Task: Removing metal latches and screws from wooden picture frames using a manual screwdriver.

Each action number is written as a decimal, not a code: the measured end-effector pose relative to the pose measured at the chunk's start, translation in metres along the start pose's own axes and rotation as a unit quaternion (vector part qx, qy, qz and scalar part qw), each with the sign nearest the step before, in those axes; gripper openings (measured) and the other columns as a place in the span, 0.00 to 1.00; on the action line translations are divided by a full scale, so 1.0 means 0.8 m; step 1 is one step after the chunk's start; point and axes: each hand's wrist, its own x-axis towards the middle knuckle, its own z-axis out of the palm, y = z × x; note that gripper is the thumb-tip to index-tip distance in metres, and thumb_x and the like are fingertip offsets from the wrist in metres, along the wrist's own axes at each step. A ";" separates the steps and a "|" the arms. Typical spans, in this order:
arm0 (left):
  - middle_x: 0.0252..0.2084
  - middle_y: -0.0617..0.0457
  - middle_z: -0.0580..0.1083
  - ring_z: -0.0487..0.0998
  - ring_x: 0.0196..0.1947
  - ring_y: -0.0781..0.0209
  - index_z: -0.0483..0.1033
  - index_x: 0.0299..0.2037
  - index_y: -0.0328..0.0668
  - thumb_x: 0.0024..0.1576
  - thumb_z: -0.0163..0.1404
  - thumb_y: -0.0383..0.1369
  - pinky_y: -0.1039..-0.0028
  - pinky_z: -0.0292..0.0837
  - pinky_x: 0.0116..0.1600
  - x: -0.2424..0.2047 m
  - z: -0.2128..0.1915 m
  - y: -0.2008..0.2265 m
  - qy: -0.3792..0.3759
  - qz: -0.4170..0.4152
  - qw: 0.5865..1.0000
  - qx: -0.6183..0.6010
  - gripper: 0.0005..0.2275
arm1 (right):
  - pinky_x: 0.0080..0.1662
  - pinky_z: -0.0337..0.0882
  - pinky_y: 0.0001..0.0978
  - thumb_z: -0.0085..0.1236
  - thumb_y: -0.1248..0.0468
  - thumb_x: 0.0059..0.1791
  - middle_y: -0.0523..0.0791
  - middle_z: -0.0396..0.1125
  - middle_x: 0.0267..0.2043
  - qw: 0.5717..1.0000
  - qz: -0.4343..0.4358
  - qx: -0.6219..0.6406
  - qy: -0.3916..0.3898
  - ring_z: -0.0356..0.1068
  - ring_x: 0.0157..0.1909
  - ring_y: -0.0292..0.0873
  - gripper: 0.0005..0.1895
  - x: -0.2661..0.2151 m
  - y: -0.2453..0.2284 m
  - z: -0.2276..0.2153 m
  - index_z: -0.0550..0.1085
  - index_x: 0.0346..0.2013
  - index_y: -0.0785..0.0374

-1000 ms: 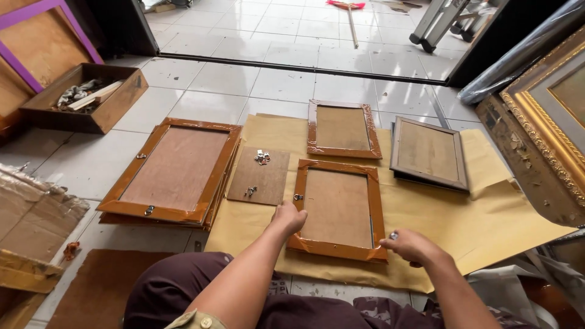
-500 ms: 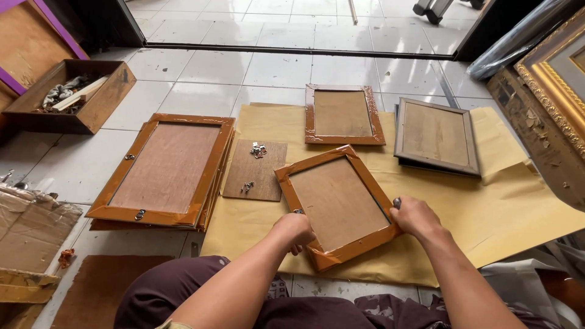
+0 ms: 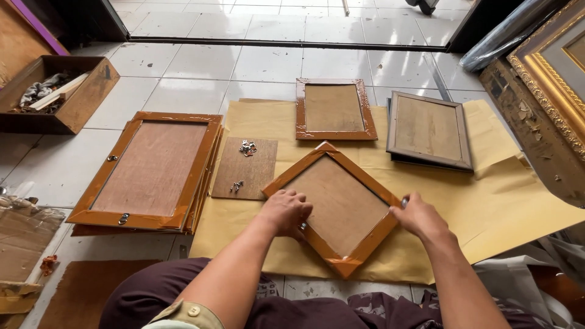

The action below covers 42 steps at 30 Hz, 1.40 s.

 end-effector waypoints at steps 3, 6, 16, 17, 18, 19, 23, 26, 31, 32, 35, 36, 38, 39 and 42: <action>0.49 0.55 0.81 0.80 0.56 0.50 0.82 0.41 0.62 0.36 0.67 0.66 0.59 0.77 0.60 -0.003 0.001 0.037 -0.001 0.003 0.999 -0.035 0.29 | 0.65 0.76 0.58 0.56 0.36 0.54 0.59 0.75 0.68 0.994 -0.009 0.071 0.080 0.77 0.67 0.62 0.43 0.054 0.007 0.007 0.61 0.77 0.55; 0.46 0.53 0.77 0.79 0.55 0.47 0.78 0.41 0.54 0.46 0.68 0.60 0.58 0.77 0.56 0.003 0.033 0.078 0.051 -0.019 0.995 -0.089 0.25 | 0.23 0.75 0.54 0.54 0.47 0.54 0.58 0.75 0.40 0.950 -0.052 0.276 0.137 0.79 0.32 0.60 0.28 0.052 -0.016 0.013 0.69 0.65 0.58; 0.43 0.54 0.73 0.79 0.49 0.49 0.77 0.40 0.53 0.51 0.64 0.45 0.59 0.83 0.53 0.006 0.059 0.097 0.058 -0.077 0.986 -0.137 0.14 | 0.48 0.83 0.34 0.57 0.62 0.64 0.48 0.75 0.58 0.718 -0.370 0.531 0.255 0.79 0.57 0.44 0.18 -0.106 -0.101 0.041 0.69 0.68 0.59; 0.44 0.53 0.73 0.79 0.50 0.48 0.77 0.42 0.52 0.53 0.63 0.43 0.58 0.83 0.54 0.001 0.063 0.101 0.064 -0.084 0.985 -0.134 0.12 | 0.45 0.84 0.36 0.60 0.62 0.63 0.50 0.77 0.59 0.732 -0.359 0.514 0.266 0.79 0.57 0.45 0.18 -0.115 -0.100 0.049 0.70 0.67 0.60; 0.44 0.53 0.73 0.79 0.50 0.48 0.77 0.42 0.52 0.53 0.63 0.43 0.58 0.83 0.54 0.002 0.060 0.102 0.064 -0.083 0.985 -0.135 0.12 | 0.45 0.84 0.36 0.60 0.62 0.63 0.50 0.77 0.59 0.733 -0.358 0.514 0.266 0.79 0.57 0.45 0.18 -0.115 -0.099 0.054 0.70 0.67 0.60; 0.45 0.53 0.74 0.78 0.52 0.48 0.80 0.44 0.53 0.53 0.65 0.42 0.57 0.82 0.55 0.004 0.056 0.104 0.057 -0.090 0.985 -0.136 0.13 | 0.47 0.84 0.38 0.60 0.61 0.63 0.50 0.78 0.61 0.739 -0.357 0.514 0.251 0.80 0.56 0.45 0.18 -0.113 -0.098 0.058 0.70 0.67 0.59; 0.49 0.58 0.77 0.78 0.57 0.51 0.83 0.46 0.62 0.48 0.69 0.45 0.57 0.77 0.60 -0.012 -0.001 0.110 0.029 -0.092 0.975 -0.202 0.16 | 0.46 0.87 0.43 0.61 0.60 0.62 0.52 0.78 0.61 0.735 -0.363 0.527 0.227 0.82 0.53 0.48 0.18 -0.121 -0.096 0.070 0.71 0.66 0.59; 0.49 0.62 0.77 0.78 0.58 0.55 0.83 0.45 0.67 0.48 0.67 0.45 0.59 0.77 0.60 0.002 0.025 0.104 0.027 -0.115 0.970 -0.212 0.15 | 0.47 0.87 0.45 0.61 0.60 0.61 0.52 0.79 0.61 0.743 -0.359 0.515 0.231 0.83 0.53 0.50 0.19 -0.125 -0.088 0.078 0.71 0.65 0.61; 0.46 0.63 0.78 0.80 0.55 0.56 0.84 0.40 0.70 0.50 0.63 0.42 0.60 0.79 0.59 0.008 0.023 0.101 0.034 -0.113 0.973 -0.197 0.09 | 0.54 0.83 0.53 0.62 0.59 0.61 0.50 0.80 0.58 0.762 -0.372 0.454 0.272 0.84 0.53 0.50 0.18 -0.127 -0.081 0.090 0.73 0.64 0.59; 0.46 0.59 0.79 0.81 0.54 0.52 0.85 0.44 0.66 0.50 0.64 0.40 0.58 0.81 0.59 0.007 0.021 0.101 0.037 -0.097 0.975 -0.194 0.11 | 0.59 0.79 0.55 0.62 0.59 0.61 0.47 0.81 0.58 0.769 -0.378 0.428 0.287 0.85 0.54 0.48 0.17 -0.128 -0.081 0.092 0.74 0.64 0.57; 0.46 0.58 0.79 0.82 0.53 0.51 0.84 0.43 0.66 0.51 0.64 0.41 0.58 0.82 0.59 0.015 0.029 0.096 0.048 -0.100 0.971 -0.212 0.10 | 0.59 0.79 0.55 0.61 0.60 0.61 0.48 0.81 0.58 0.763 -0.384 0.434 0.286 0.84 0.54 0.50 0.17 -0.127 -0.083 0.091 0.73 0.64 0.58; 0.46 0.58 0.79 0.82 0.53 0.51 0.84 0.43 0.66 0.51 0.64 0.41 0.58 0.82 0.59 0.017 0.026 0.093 0.049 -0.099 0.971 -0.211 0.10 | 0.59 0.79 0.55 0.61 0.60 0.61 0.48 0.81 0.58 0.762 -0.384 0.434 0.288 0.84 0.54 0.50 0.17 -0.122 -0.086 0.090 0.73 0.64 0.58; 0.45 0.57 0.78 0.83 0.52 0.50 0.84 0.44 0.65 0.51 0.64 0.41 0.57 0.83 0.59 0.015 0.026 0.093 0.048 -0.105 0.970 -0.214 0.11 | 0.61 0.77 0.55 0.62 0.61 0.61 0.48 0.81 0.58 0.759 -0.392 0.429 0.293 0.84 0.55 0.50 0.17 -0.119 -0.085 0.095 0.73 0.64 0.57; 0.45 0.57 0.78 0.83 0.52 0.50 0.84 0.44 0.65 0.51 0.64 0.41 0.57 0.83 0.59 0.015 0.026 0.094 0.047 -0.105 0.970 -0.215 0.11 | 0.61 0.77 0.55 0.62 0.61 0.61 0.48 0.81 0.58 0.760 -0.391 0.428 0.293 0.84 0.55 0.50 0.17 -0.118 -0.085 0.096 0.73 0.64 0.57; 0.44 0.59 0.78 0.82 0.51 0.50 0.84 0.40 0.67 0.50 0.63 0.42 0.58 0.84 0.58 0.016 0.023 0.098 0.057 -0.111 0.972 -0.197 0.09 | 0.61 0.76 0.54 0.62 0.61 0.61 0.48 0.81 0.58 0.759 -0.392 0.425 0.299 0.84 0.55 0.50 0.16 -0.116 -0.084 0.098 0.74 0.64 0.57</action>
